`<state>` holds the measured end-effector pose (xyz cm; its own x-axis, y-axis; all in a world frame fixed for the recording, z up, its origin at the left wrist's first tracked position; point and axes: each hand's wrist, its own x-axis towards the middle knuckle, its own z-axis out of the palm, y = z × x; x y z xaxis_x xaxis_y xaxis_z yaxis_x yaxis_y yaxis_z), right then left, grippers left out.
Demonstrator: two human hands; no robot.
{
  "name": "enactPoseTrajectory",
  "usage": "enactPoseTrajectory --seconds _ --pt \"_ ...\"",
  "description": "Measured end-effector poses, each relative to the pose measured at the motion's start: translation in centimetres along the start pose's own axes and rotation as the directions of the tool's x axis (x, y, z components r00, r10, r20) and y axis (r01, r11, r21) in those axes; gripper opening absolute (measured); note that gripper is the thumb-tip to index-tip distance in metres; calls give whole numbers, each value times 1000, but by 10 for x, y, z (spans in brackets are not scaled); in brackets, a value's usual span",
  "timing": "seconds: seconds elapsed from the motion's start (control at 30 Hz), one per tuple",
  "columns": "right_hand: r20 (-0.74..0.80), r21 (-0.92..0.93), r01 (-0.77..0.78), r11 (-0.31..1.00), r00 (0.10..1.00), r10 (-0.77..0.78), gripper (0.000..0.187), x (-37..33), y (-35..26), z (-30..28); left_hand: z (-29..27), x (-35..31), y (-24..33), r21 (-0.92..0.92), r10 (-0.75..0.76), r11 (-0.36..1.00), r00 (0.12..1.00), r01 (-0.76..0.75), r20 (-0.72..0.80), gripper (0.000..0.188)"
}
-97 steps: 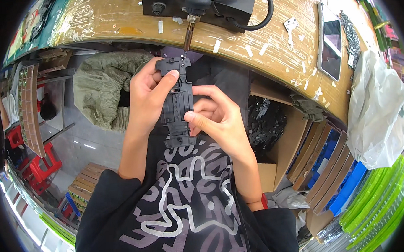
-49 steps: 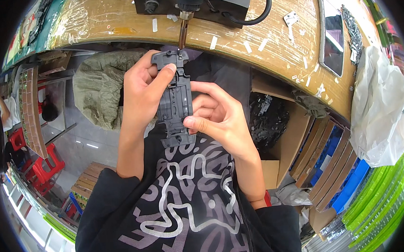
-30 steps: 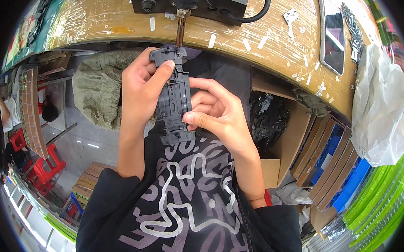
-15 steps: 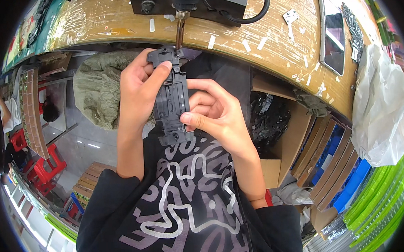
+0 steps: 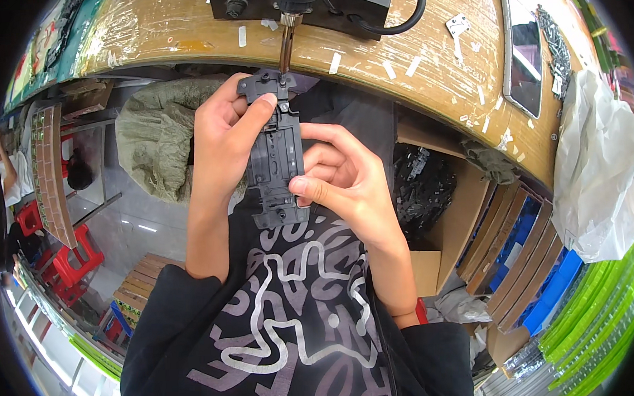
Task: The person repeatedly picks up small black plastic electronic housings, inserts a white wire into a port, and applies a soldering iron to the connection point. After each soldering action, the person places the unit on the table and picks up another to repeat the process.
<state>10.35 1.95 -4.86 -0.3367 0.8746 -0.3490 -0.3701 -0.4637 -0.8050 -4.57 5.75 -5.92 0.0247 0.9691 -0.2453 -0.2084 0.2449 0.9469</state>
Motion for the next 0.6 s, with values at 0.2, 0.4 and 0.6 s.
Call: enactPoseTrajectory --seconds 0.2,0.4,0.6 --pt "9 -25 -15 1000 1000 16 43 -2 3 -2 1 -4 -2 5 5 1000 1000 -5 -15 6" --pt "-1 -37 -20 999 1000 20 43 -5 3 -2 0 -7 -5 6 11 1000 1000 -10 -12 6" --pt "-9 -77 -16 997 1000 16 44 -5 3 -4 2 -7 -5 29 63 998 998 -62 -13 7"
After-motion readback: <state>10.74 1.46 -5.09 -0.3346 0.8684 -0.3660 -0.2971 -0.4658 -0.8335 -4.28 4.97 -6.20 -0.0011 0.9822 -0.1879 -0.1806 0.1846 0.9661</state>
